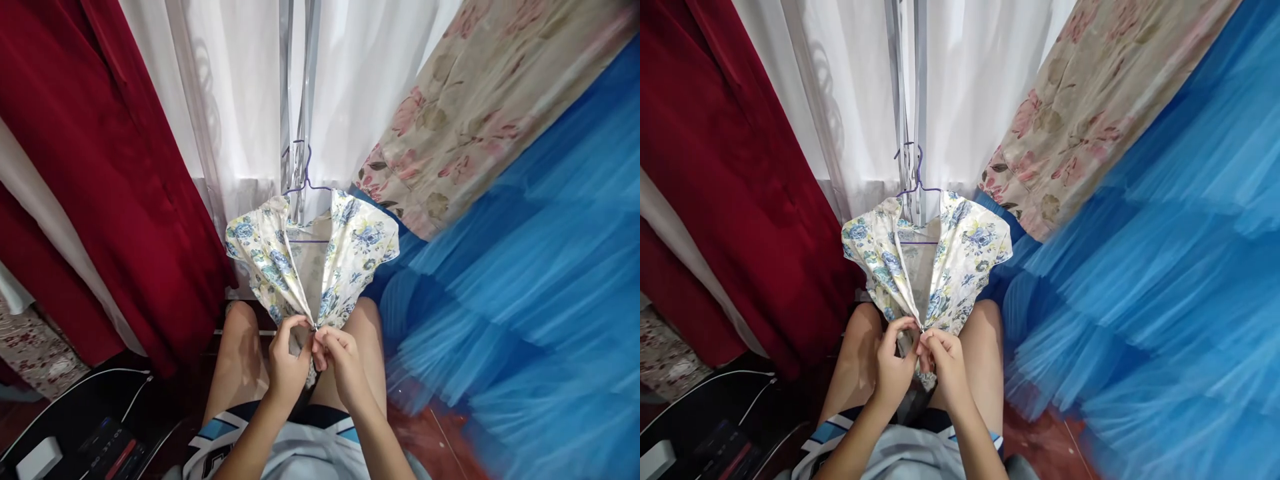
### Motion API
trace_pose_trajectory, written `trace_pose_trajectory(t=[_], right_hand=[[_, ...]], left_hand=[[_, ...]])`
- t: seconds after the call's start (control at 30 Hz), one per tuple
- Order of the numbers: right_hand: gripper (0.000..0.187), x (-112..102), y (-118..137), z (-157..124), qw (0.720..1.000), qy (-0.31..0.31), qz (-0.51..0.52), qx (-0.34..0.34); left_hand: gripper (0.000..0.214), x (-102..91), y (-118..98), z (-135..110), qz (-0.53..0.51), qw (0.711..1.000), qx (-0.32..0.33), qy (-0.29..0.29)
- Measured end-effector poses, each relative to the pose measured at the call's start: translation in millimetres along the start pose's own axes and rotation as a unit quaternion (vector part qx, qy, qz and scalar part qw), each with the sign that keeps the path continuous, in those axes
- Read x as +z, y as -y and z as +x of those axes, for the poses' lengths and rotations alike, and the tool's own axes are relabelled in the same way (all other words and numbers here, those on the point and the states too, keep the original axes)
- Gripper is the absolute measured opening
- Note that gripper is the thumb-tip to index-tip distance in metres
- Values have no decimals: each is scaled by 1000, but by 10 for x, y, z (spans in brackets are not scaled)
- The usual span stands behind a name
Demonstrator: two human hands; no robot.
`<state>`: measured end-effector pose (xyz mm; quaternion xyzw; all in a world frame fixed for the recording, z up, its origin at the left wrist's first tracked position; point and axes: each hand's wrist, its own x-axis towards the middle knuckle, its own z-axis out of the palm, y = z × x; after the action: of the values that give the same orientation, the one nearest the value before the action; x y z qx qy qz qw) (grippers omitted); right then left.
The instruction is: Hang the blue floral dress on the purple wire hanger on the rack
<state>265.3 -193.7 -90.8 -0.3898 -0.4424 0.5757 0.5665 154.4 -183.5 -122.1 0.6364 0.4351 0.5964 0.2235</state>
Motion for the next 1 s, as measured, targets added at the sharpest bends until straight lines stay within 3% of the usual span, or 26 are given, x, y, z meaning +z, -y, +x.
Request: trace_pose_trajectory(t=[0.13, 0.33, 0.47, 0.63, 0.8, 0.87, 0.93, 1.0], right_hand=[[31, -5, -6, -15, 998, -14, 59, 19], [34, 53, 159, 250, 992, -92, 81, -7], [24, 169, 515, 764, 993, -92, 71, -21], [17, 412, 1153, 1451, 996, -58, 37, -57], [17, 483, 1614, 1738, 997, -38, 56, -25], [20, 467, 1635, 1697, 997, -24, 46, -50], [21, 452, 1570, 1601, 997, -1, 0, -77], [22, 439, 1471, 1494, 993, 8, -49, -108]], left_hand=[[8, 36, -15, 132, -16, 991, -60, 117], [14, -21, -23, 149, 29, 975, -34, 215], [17, -97, -10, 153, 170, 952, -21, 252], [22, -191, -54, 227, 284, 915, 29, 285], [32, -212, 2, 234, 328, 883, 56, 331], [28, -244, 52, 255, 307, 885, 68, 342], [20, -305, 68, 365, 256, 905, 76, 332], [18, -381, 7, 602, 191, 939, 71, 275]])
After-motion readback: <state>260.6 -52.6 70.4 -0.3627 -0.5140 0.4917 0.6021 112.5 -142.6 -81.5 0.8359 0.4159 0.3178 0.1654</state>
